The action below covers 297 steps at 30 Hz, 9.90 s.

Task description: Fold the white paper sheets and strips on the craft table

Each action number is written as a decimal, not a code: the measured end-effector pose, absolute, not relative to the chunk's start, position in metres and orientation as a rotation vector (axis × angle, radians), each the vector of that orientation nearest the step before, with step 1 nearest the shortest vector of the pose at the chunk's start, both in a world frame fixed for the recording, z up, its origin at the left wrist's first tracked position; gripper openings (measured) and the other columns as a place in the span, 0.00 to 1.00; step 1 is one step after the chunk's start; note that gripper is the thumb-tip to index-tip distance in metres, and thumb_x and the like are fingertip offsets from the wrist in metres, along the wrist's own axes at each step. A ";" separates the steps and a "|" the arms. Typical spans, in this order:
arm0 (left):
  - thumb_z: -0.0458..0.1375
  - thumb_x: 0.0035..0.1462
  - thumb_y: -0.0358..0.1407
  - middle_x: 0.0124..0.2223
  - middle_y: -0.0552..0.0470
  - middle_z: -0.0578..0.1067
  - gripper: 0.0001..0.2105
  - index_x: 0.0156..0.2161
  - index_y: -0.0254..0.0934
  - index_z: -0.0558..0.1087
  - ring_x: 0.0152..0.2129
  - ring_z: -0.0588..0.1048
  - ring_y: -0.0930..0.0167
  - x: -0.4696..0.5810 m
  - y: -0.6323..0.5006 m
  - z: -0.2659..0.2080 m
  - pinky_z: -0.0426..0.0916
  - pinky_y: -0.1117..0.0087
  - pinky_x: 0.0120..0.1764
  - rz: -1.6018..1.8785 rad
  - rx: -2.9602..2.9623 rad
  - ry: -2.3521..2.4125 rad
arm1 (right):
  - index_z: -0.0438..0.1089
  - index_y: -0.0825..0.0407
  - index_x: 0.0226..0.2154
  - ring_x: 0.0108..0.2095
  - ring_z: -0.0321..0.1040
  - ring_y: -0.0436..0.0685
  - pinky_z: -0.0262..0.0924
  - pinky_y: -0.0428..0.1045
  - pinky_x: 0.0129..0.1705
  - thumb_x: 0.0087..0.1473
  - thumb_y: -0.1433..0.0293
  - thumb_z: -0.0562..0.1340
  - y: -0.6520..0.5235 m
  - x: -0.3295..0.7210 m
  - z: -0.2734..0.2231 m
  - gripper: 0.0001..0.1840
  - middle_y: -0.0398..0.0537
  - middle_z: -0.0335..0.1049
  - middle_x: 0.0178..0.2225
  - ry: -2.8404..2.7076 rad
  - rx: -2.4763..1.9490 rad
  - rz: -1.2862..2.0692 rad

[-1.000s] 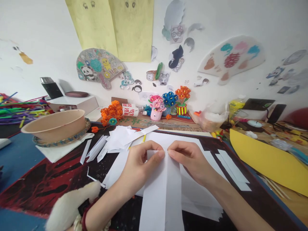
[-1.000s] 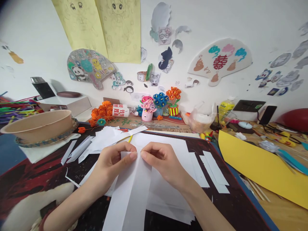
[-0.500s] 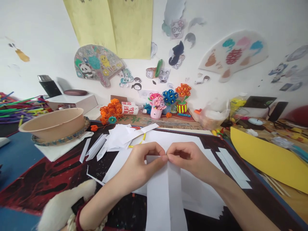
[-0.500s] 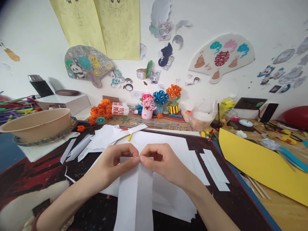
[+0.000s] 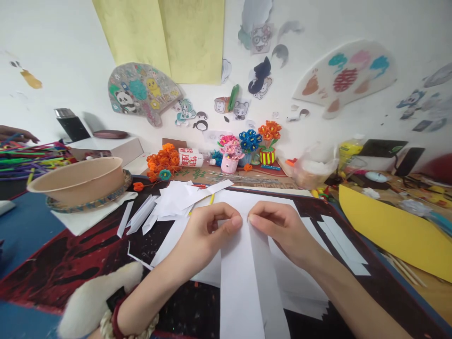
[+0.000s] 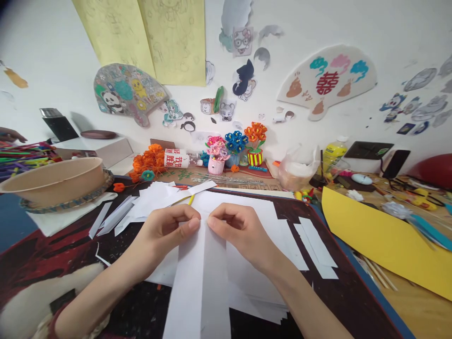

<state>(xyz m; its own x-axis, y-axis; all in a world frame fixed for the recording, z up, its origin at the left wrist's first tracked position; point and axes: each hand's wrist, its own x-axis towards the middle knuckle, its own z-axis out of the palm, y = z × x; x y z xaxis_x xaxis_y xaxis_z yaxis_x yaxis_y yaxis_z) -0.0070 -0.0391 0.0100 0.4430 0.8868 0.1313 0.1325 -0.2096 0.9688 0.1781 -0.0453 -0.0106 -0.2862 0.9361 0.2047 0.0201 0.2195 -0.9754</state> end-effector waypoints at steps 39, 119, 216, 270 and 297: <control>0.56 0.53 0.37 0.17 0.57 0.64 0.13 0.19 0.36 0.68 0.17 0.59 0.75 -0.001 -0.018 -0.024 0.50 0.72 0.25 0.726 2.079 1.468 | 0.55 0.49 0.16 0.22 0.55 0.52 0.48 0.49 0.26 0.52 0.63 0.60 -0.026 0.179 -0.041 0.19 0.41 0.58 0.18 -1.781 -1.563 0.607; 0.52 0.55 0.40 0.16 0.58 0.60 0.18 0.17 0.37 0.56 0.17 0.57 0.74 -0.007 -0.022 -0.036 0.46 0.70 0.25 0.267 2.128 1.666 | 0.59 0.51 0.51 0.38 0.62 0.63 0.56 0.56 0.36 0.63 0.64 0.49 -0.028 0.168 -0.071 0.16 0.54 0.66 0.39 -2.129 -1.713 0.033; 0.53 0.58 0.43 0.21 0.59 0.61 0.16 0.23 0.37 0.62 0.21 0.60 0.75 -0.018 -0.019 -0.021 0.54 0.73 0.26 0.857 1.846 1.274 | 0.72 0.53 0.37 0.39 0.71 0.58 0.63 0.54 0.44 0.50 0.56 0.65 -0.028 0.191 -0.025 0.19 0.50 0.75 0.38 -1.398 -1.115 1.636; 0.63 0.48 0.46 0.33 0.45 0.79 0.17 0.33 0.30 0.75 0.27 0.76 0.67 -0.012 -0.040 -0.016 0.68 0.71 0.26 0.655 1.288 1.111 | 0.78 0.51 0.36 0.35 0.74 0.58 0.69 0.51 0.35 0.48 0.63 0.68 -0.044 0.179 -0.023 0.12 0.49 0.77 0.33 -1.416 -1.062 1.632; 0.64 0.51 0.39 0.28 0.52 0.76 0.10 0.31 0.31 0.75 0.22 0.71 0.75 -0.016 -0.038 -0.010 0.64 0.76 0.24 0.525 1.210 0.901 | 0.74 0.56 0.26 0.29 0.71 0.56 0.65 0.48 0.29 0.43 0.62 0.70 -0.049 0.177 -0.023 0.13 0.49 0.73 0.27 -1.374 -1.024 1.709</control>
<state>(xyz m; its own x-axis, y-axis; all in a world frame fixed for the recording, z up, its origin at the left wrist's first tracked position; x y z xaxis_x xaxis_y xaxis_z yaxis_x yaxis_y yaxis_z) -0.0163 -0.0383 -0.0104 0.5627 0.7670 -0.3083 0.1104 0.2998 0.9476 0.1769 -0.0486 -0.0228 -0.4373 0.8870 -0.1482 -0.0454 -0.1864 -0.9814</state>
